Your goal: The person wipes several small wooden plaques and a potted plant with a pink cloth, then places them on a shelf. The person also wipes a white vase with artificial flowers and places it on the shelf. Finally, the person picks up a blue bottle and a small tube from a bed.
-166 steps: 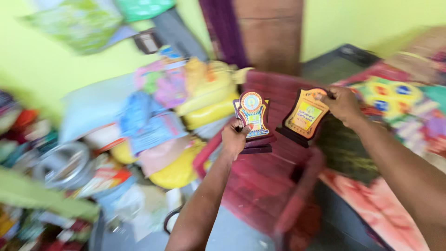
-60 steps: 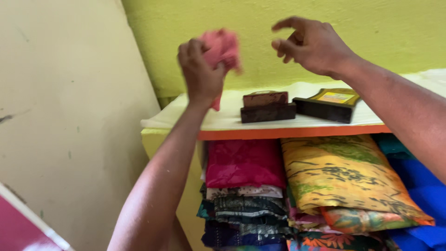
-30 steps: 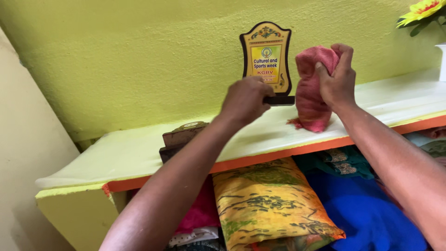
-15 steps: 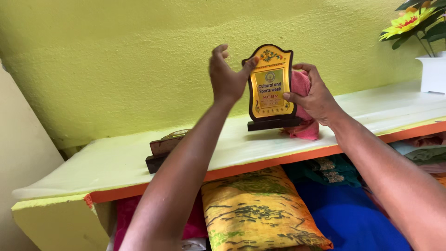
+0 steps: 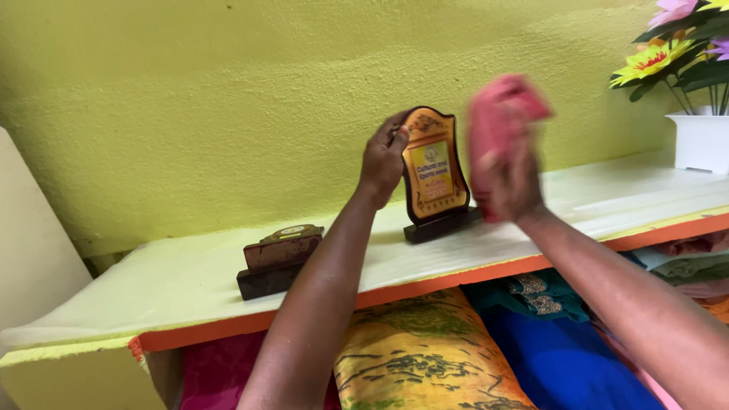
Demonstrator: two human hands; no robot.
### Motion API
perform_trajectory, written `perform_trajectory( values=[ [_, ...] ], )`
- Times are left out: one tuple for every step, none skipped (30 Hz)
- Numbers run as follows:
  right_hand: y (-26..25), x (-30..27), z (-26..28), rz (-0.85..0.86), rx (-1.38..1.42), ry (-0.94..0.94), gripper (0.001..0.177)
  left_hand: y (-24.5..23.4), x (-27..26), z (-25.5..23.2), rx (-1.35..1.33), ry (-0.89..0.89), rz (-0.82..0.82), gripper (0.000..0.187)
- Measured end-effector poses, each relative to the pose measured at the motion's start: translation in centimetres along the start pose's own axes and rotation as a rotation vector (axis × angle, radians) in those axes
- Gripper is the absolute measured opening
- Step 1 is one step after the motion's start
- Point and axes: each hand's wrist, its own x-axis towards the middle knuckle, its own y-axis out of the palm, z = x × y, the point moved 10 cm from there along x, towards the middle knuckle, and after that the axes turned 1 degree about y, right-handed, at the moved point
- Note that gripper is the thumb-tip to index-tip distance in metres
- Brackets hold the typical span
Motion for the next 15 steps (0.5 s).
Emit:
perform_trajectory(
  values=[
    [3.4, -0.8, 0.3, 0.28, 0.135, 0.041, 0.07, 0.7, 0.0, 0.6, -0.147, -0.039, 0.05, 0.038],
    [6.1, -1.6, 2.3, 0.437, -0.154, -0.165, 0.065, 0.5, 0.0, 1.1, -0.154, -0.079, 0.028, 0.04],
    [8.7, -2.9, 3.5, 0.591, -0.446, -0.372, 0.062, 0.3, 0.1, 1.5, -0.161, -0.118, 0.004, 0.043],
    [9.2, -2.9, 3.3, 0.625, -0.425, -0.31, 0.064, 0.1, 0.0, 1.9, -0.167, -0.156, -0.019, 0.047],
    [9.6, -2.9, 3.1, 0.659, -0.401, -0.248, 0.066, 0.5, -0.1, 1.6, -0.195, -0.14, 0.013, 0.05],
    [10.0, -3.0, 2.9, 0.692, -0.378, -0.185, 0.069, 0.9, -0.3, 1.2, -0.222, -0.123, 0.046, 0.054],
    [10.4, -2.9, 2.2, 0.731, -0.419, -0.108, 0.069, 1.4, -0.5, 0.8, -0.247, -0.108, 0.08, 0.058],
    [10.6, -2.9, 1.5, 0.77, -0.46, -0.03, 0.069, 1.9, -0.7, 0.4, -0.297, -0.107, 0.104, 0.061],
    [10.7, -2.8, 0.7, 0.806, -0.502, 0.049, 0.069, 2.5, -0.9, 0.1, -0.348, -0.105, 0.131, 0.063],
    [10.4, -1.8, 1.1, 0.727, -0.501, 0.043, 0.072, 3.1, -1.1, -0.3, -0.399, -0.104, 0.158, 0.066],
    [10.0, -0.7, 1.3, 0.647, -0.5, 0.037, 0.075, 3.6, -1.2, -0.4, -0.425, -0.126, 0.173, 0.07],
    [9.6, 0.4, 1.6, 0.567, -0.499, 0.03, 0.078, 4.1, -1.4, -0.4, -0.451, -0.148, 0.187, 0.074],
    [9.6, 1.0, 1.6, 0.522, -0.515, 0.035, 0.078, 4.5, -1.8, -0.2, -0.477, -0.173, 0.2, 0.078],
    [9.5, 1.7, 1.5, 0.476, -0.53, 0.04, 0.078, 4.6, -2.0, 0.0, -0.456, -0.194, 0.204, 0.078],
    [9.4, 2.3, 1.5, 0.43, -0.545, 0.043, 0.078, 4.6, -2.1, 0.2, -0.432, -0.213, 0.208, 0.079]
  ],
)
